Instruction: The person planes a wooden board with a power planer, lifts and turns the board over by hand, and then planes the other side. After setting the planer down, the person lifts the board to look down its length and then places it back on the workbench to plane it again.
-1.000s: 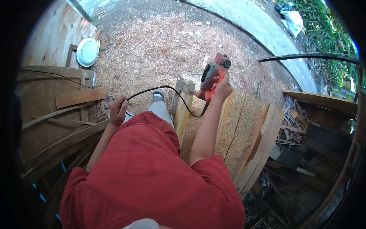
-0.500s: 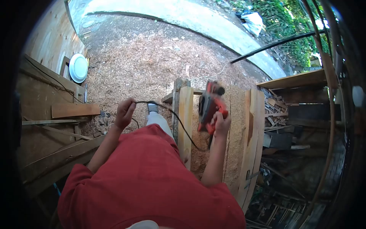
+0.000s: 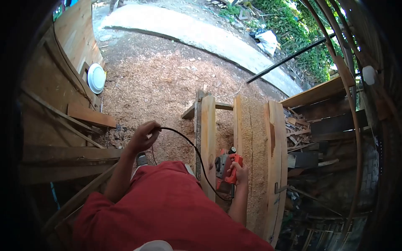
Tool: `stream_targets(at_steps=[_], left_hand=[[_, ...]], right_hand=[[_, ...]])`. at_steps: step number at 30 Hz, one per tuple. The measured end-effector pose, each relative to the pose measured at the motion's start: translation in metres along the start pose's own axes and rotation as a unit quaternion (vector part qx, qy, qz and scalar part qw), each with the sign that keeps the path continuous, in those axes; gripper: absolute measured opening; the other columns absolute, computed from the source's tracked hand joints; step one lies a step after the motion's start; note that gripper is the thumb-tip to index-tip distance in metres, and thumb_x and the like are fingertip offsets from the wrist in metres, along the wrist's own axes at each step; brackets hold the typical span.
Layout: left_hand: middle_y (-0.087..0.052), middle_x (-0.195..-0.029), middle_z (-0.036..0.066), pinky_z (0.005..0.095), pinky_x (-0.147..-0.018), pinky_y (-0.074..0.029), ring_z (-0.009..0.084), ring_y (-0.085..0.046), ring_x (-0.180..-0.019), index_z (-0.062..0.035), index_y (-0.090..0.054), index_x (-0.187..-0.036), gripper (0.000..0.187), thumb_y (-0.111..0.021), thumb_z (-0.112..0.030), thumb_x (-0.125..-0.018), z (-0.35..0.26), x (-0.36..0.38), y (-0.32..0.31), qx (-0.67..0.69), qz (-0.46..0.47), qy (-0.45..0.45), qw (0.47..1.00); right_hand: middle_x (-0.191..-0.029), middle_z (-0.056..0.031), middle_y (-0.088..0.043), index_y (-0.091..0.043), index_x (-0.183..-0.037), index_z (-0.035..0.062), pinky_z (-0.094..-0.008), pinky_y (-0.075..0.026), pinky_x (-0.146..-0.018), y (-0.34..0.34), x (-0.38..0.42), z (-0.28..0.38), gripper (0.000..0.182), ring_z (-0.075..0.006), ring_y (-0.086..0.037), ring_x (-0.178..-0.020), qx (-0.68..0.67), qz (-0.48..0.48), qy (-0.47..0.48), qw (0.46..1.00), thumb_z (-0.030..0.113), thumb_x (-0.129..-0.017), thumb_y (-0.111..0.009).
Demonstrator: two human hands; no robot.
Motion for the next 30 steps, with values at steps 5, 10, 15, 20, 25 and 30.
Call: stream_targets(at_steps=[5, 10, 15, 20, 25, 30], left_hand=[[-0.071, -0.097, 0.014, 0.038, -0.072, -0.054, 0.0287, -0.069, -0.082, -0.0021, -0.065, -0.109, 0.011, -0.065, -0.002, -0.098, -0.036, 0.051, -0.038, -0.107, -0.098, -0.063, 0.987], [-0.071, -0.096, 0.015, 0.0369, -0.071, -0.054, 0.026, -0.07, -0.082, -0.003, -0.065, -0.112, 0.011, -0.063, -0.006, -0.102, -0.109, 0.116, -0.082, -0.186, -0.189, -0.005, 0.964], [-0.067, -0.093, 0.016, 0.039, -0.074, -0.053, 0.0315, -0.069, -0.084, -0.0026, -0.064, -0.111, 0.009, -0.062, -0.006, -0.103, -0.184, 0.203, -0.103, -0.253, -0.195, 0.007, 0.948], [-0.067, -0.091, 0.015, 0.0396, -0.072, -0.051, 0.0301, -0.067, -0.081, -0.0027, -0.062, -0.112, 0.01, -0.058, -0.008, -0.104, -0.181, 0.333, -0.095, -0.248, -0.285, 0.098, 0.92], [-0.064, -0.088, 0.011, 0.0372, -0.069, -0.05, 0.0229, -0.064, -0.078, -0.0019, -0.06, -0.114, 0.013, -0.056, -0.012, -0.105, -0.223, 0.417, -0.061, -0.238, -0.17, 0.061, 0.954], [-0.058, -0.093, 0.012, 0.0334, -0.066, -0.047, 0.0156, -0.058, -0.078, -0.0027, -0.059, -0.119, 0.02, -0.047, -0.017, -0.111, -0.206, 0.535, -0.037, -0.075, -0.241, 0.122, 0.96]], right_hand=[[-0.074, -0.0032, -0.057, -0.06, -0.119, 0.0087, -0.0368, -0.051, -0.052, 0.041, 0.002, -0.03, 0.026, -0.0174, -0.059, -0.057, -0.105, 0.037, -0.026, 0.993, 0.019, -0.095, -0.06], [-0.074, -0.0027, -0.057, -0.058, -0.115, 0.0084, -0.0333, -0.049, -0.049, 0.067, 0.005, -0.053, 0.023, -0.0147, -0.056, -0.055, -0.024, 0.092, -0.074, 0.993, 0.02, -0.095, -0.061], [-0.066, -0.0007, -0.056, -0.063, -0.097, 0.0056, -0.0315, -0.048, -0.049, 0.086, 0.059, -0.056, 0.015, -0.0129, -0.053, -0.05, 0.095, 0.147, -0.052, 0.983, 0.018, -0.092, -0.07], [-0.075, -0.0022, -0.061, -0.063, -0.104, 0.009, -0.0307, -0.045, -0.047, 0.134, 0.109, -0.115, 0.014, -0.013, -0.053, -0.051, -0.057, 0.161, -0.104, 0.98, 0.019, -0.094, -0.063], [-0.073, -0.002, -0.058, -0.06, -0.108, 0.0082, -0.0305, -0.047, -0.046, 0.158, 0.247, -0.172, 0.017, -0.0131, -0.054, -0.051, -0.166, 0.112, -0.042, 0.979, 0.012, -0.092, -0.06], [-0.072, -0.0016, -0.055, -0.058, -0.102, 0.0067, -0.0297, -0.048, -0.045, 0.183, 0.416, -0.257, 0.013, -0.0128, -0.056, -0.052, -0.243, -0.055, 0.009, 0.968, 0.01, -0.09, -0.06]])
Point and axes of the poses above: each hand's wrist, its own x-axis away from the middle knuckle, its own y-axis out of the back of the hand, z = x × y, the point moved 3 cm from there along -x, towards the middle knuckle
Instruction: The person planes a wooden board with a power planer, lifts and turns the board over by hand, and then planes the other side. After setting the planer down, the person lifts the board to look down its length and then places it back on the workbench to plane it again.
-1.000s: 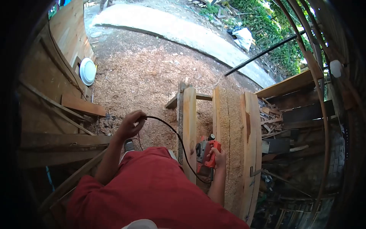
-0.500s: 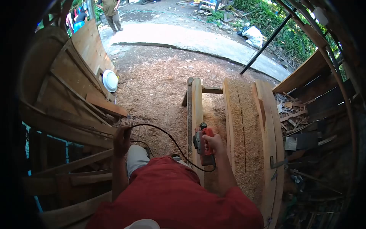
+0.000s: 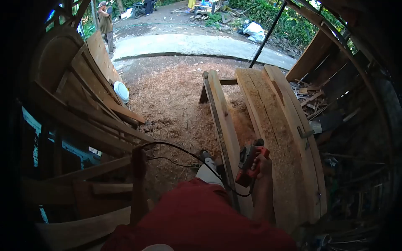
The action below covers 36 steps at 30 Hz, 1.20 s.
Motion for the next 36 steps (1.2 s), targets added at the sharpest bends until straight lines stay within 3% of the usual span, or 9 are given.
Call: stream_targets(at_steps=[3, 10, 13, 16, 18, 22, 25, 29, 36], left_hand=[[-0.056, -0.085, 0.008, 0.0329, -0.067, -0.048, 0.0129, -0.058, -0.077, -0.0044, -0.061, -0.117, 0.014, -0.055, -0.011, -0.106, -0.025, 0.034, 0.045, 0.01, 0.048, 0.05, 0.998], [-0.062, -0.085, 0.008, 0.0334, -0.07, -0.048, 0.0184, -0.061, -0.078, -0.003, -0.061, -0.102, 0.027, -0.077, -0.022, -0.092, -0.038, 0.097, 0.099, -0.071, 0.102, -0.183, 0.975], [-0.057, -0.077, 0.003, 0.0338, -0.064, -0.045, 0.0138, -0.056, -0.072, -0.0028, -0.061, -0.09, 0.067, -0.058, -0.07, -0.097, 0.042, 0.136, 0.111, 0.005, 0.008, -0.036, 0.999], [-0.051, -0.071, -0.001, 0.0296, -0.066, -0.043, 0.0107, -0.05, -0.066, -0.0104, -0.056, -0.083, 0.065, -0.047, -0.072, -0.101, 0.076, 0.19, 0.119, 0.031, 0.174, 0.141, 0.974], [-0.046, -0.063, -0.003, 0.0301, -0.057, -0.033, 0.0087, -0.044, -0.061, -0.0118, -0.049, -0.069, 0.071, -0.05, -0.078, -0.096, 0.067, 0.225, 0.114, 0.089, 0.119, 0.115, 0.982], [-0.052, -0.072, 0.001, 0.0311, -0.062, -0.037, 0.0122, -0.048, -0.069, -0.0086, -0.051, -0.076, 0.059, -0.052, -0.06, -0.105, 0.002, 0.295, 0.143, 0.129, 0.066, 0.045, 0.989], [-0.041, -0.081, 0.006, 0.033, -0.075, -0.042, 0.0167, -0.043, -0.078, -0.0032, -0.044, -0.084, 0.038, -0.051, -0.029, -0.111, -0.069, 0.359, 0.164, -0.043, -0.13, -0.179, 0.974], [-0.044, -0.089, 0.001, 0.0257, -0.084, -0.04, 0.0119, -0.043, -0.087, -0.0066, -0.054, -0.094, 0.007, -0.054, -0.004, -0.087, -0.166, 0.45, 0.196, 0.171, -0.013, -0.104, 0.98], [-0.058, -0.093, 0.005, 0.028, -0.082, -0.045, 0.0137, -0.055, -0.089, -0.0012, -0.061, -0.104, 0.009, -0.057, -0.009, -0.102, -0.254, 0.632, 0.201, 0.063, 0.05, -0.053, 0.995]], right_hand=[[-0.072, -0.0014, -0.055, -0.058, -0.101, 0.007, -0.0296, -0.049, -0.046, 0.04, 0.09, -0.011, 0.013, -0.0131, -0.056, -0.054, -0.019, -0.035, 0.007, 0.999, 0.008, -0.088, -0.059], [-0.067, 0.0029, -0.053, -0.058, -0.094, 0.0102, -0.0256, -0.048, -0.045, 0.138, 0.23, -0.033, 0.008, -0.009, -0.053, -0.052, -0.027, -0.08, 0.05, 0.995, 0.01, -0.086, -0.059], [-0.067, 0.0049, -0.05, -0.057, -0.095, 0.0117, -0.0241, -0.045, -0.044, 0.162, 0.273, -0.033, 0.008, -0.0074, -0.048, -0.05, -0.05, -0.123, 0.076, 0.988, 0.011, -0.088, -0.059], [-0.072, -0.0014, -0.052, -0.054, -0.098, 0.0083, -0.0287, -0.047, -0.045, 0.191, 0.301, -0.038, 0.01, -0.0126, -0.051, -0.05, -0.104, -0.103, 0.112, 0.983, 0.011, -0.089, -0.058], [-0.073, -0.0022, -0.053, -0.054, -0.102, 0.0072, -0.0296, -0.048, -0.047, 0.212, 0.318, -0.042, 0.014, -0.0133, -0.052, -0.052, -0.108, -0.092, 0.113, 0.983, 0.01, -0.089, -0.058], [-0.075, -0.0029, -0.055, -0.054, -0.109, 0.0057, -0.0337, -0.053, -0.055, 0.253, 0.353, -0.061, 0.024, -0.0164, -0.056, -0.057, -0.101, -0.046, 0.117, 0.987, 0.007, -0.086, -0.059], [-0.072, -0.0024, -0.055, -0.056, -0.109, 0.0062, -0.0369, -0.054, -0.057, 0.297, 0.378, -0.083, 0.02, -0.0194, -0.06, -0.061, -0.07, -0.022, 0.092, 0.993, 0.009, -0.089, -0.06], [-0.071, -0.0017, -0.055, -0.057, -0.105, 0.0065, -0.0313, -0.051, -0.053, 0.363, 0.411, -0.115, 0.018, -0.0145, -0.058, -0.058, -0.078, 0.025, 0.067, 0.994, 0.009, -0.087, -0.06], [-0.07, -0.0022, -0.055, -0.058, -0.102, 0.0061, -0.0302, -0.046, -0.046, 0.459, 0.502, -0.143, 0.014, -0.0137, -0.053, -0.051, 0.053, -0.018, 0.042, 0.998, 0.008, -0.088, -0.06]])
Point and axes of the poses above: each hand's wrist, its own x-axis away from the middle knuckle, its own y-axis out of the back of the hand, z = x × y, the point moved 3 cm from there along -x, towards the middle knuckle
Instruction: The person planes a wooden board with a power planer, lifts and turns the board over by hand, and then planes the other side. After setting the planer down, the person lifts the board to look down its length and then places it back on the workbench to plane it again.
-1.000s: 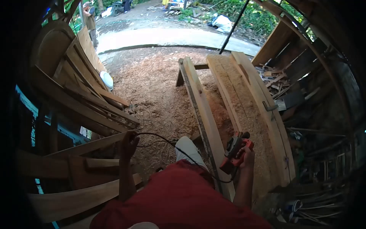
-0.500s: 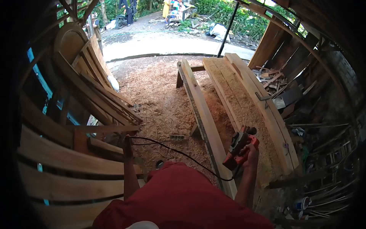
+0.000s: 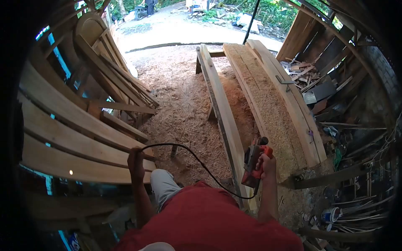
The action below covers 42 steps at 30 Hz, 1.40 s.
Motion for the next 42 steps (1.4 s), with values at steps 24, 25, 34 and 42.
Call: stream_targets(at_steps=[24, 25, 34, 42], left_hand=[[-0.066, -0.087, 0.009, 0.0315, -0.071, -0.048, 0.0138, -0.059, -0.077, -0.0002, -0.064, -0.107, 0.022, -0.056, -0.021, -0.107, -0.09, 0.371, 0.102, 0.003, 0.041, 0.038, 0.998], [-0.066, -0.087, 0.009, 0.0312, -0.071, -0.048, 0.0139, -0.059, -0.077, -0.0001, -0.064, -0.107, 0.023, -0.056, -0.022, -0.107, -0.095, 0.381, 0.101, -0.02, 0.044, 0.025, 0.999], [-0.06, -0.078, 0.007, 0.0306, -0.066, -0.044, 0.0105, -0.053, -0.072, -0.0012, -0.065, -0.107, 0.017, -0.056, -0.016, -0.106, -0.164, 0.467, 0.082, -0.125, 0.013, -0.003, 0.992], [-0.052, -0.086, -0.003, 0.0234, -0.065, -0.039, 0.0062, -0.046, -0.075, -0.0029, -0.062, -0.11, 0.022, -0.05, -0.021, -0.111, -0.182, 0.594, -0.019, -0.09, -0.006, 0.096, 0.991]], right_hand=[[-0.064, -0.0003, -0.054, -0.061, -0.092, 0.0098, -0.0354, -0.039, -0.041, 0.273, 0.348, -0.128, 0.011, -0.0146, -0.05, -0.045, 0.092, -0.106, -0.1, 0.985, 0.015, -0.092, -0.071], [-0.064, -0.0003, -0.054, -0.061, -0.092, 0.0098, -0.0354, -0.039, -0.041, 0.285, 0.351, -0.133, 0.011, -0.0146, -0.05, -0.045, 0.09, -0.109, -0.104, 0.984, 0.015, -0.092, -0.071], [-0.066, -0.0014, -0.054, -0.061, -0.1, 0.0087, -0.0333, -0.041, -0.04, 0.351, 0.337, -0.155, 0.01, -0.014, -0.05, -0.045, 0.163, 0.003, -0.11, 0.98, 0.011, -0.091, -0.066], [-0.073, -0.0046, -0.064, -0.065, -0.098, 0.0044, -0.0311, -0.046, -0.046, 0.441, 0.319, -0.193, 0.012, -0.0136, -0.057, -0.05, 0.156, 0.12, -0.051, 0.979, 0.011, -0.091, -0.071]])
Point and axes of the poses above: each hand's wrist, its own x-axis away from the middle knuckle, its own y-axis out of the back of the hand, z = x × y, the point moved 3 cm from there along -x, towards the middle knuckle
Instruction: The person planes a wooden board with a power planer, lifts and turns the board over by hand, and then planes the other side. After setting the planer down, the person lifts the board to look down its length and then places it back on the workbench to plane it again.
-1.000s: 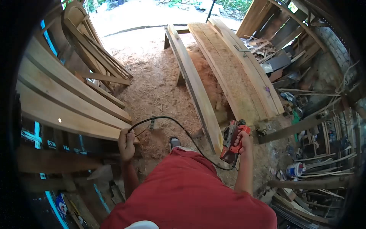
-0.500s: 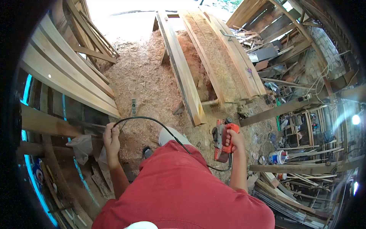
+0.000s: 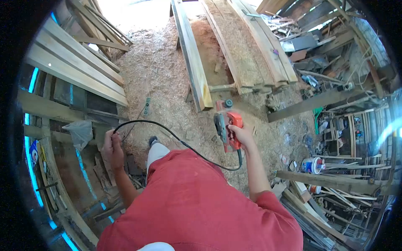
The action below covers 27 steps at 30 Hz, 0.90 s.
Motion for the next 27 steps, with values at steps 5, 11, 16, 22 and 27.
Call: stream_targets(at_steps=[5, 11, 16, 22, 27], left_hand=[[-0.055, -0.078, 0.006, 0.0296, -0.065, -0.043, 0.0123, -0.05, -0.07, -0.0014, -0.064, -0.106, 0.02, -0.056, -0.02, -0.107, -0.039, 0.054, -0.053, -0.081, 0.066, -0.024, 0.994], [-0.063, -0.081, 0.012, 0.0333, -0.072, -0.048, 0.0163, -0.058, -0.074, -0.0005, -0.065, -0.106, 0.018, -0.056, -0.016, -0.104, -0.039, 0.104, -0.064, -0.098, 0.077, 0.01, 0.992], [-0.052, -0.079, -0.002, 0.0258, -0.067, -0.04, 0.0081, -0.047, -0.073, -0.0027, -0.064, -0.106, 0.021, -0.052, -0.019, -0.108, -0.028, 0.126, -0.071, -0.091, 0.069, 0.034, 0.993], [-0.056, -0.079, 0.001, 0.0274, -0.067, -0.044, 0.0098, -0.052, -0.073, -0.0012, -0.065, -0.106, 0.02, -0.055, -0.018, -0.106, -0.035, 0.136, -0.07, -0.107, 0.053, 0.029, 0.992], [-0.055, -0.077, 0.002, 0.0277, -0.066, -0.043, 0.0095, -0.051, -0.072, -0.0021, -0.065, -0.105, 0.02, -0.055, -0.019, -0.107, -0.031, 0.144, -0.061, -0.103, 0.024, 0.05, 0.993]], right_hand=[[-0.069, -0.0033, -0.065, -0.068, -0.099, 0.0046, -0.0323, -0.046, -0.048, 0.048, 0.007, -0.049, 0.018, -0.012, -0.061, -0.054, 0.17, 0.008, -0.06, 0.983, 0.018, -0.089, -0.073], [-0.069, -0.0029, -0.067, -0.07, -0.095, 0.0054, -0.0316, -0.047, -0.048, 0.079, 0.011, -0.125, 0.025, -0.0135, -0.063, -0.056, 0.162, 0.063, -0.092, 0.981, 0.029, -0.092, -0.074], [-0.066, -0.0015, -0.064, -0.068, -0.093, 0.0058, -0.0306, -0.047, -0.048, 0.088, 0.022, -0.144, 0.024, -0.0121, -0.062, -0.054, 0.218, 0.06, -0.086, 0.97, 0.029, -0.094, -0.074], [-0.064, -0.0006, -0.062, -0.067, -0.089, 0.0055, -0.0283, -0.046, -0.046, 0.082, 0.026, -0.146, 0.03, -0.011, -0.059, -0.049, 0.096, 0.04, -0.006, 0.995, 0.034, -0.097, -0.075], [-0.064, -0.0009, -0.059, -0.062, -0.084, 0.0067, -0.0295, -0.044, -0.043, 0.063, 0.02, -0.13, 0.037, -0.0116, -0.056, -0.047, 0.051, -0.007, 0.041, 0.998, 0.038, -0.102, -0.068]])
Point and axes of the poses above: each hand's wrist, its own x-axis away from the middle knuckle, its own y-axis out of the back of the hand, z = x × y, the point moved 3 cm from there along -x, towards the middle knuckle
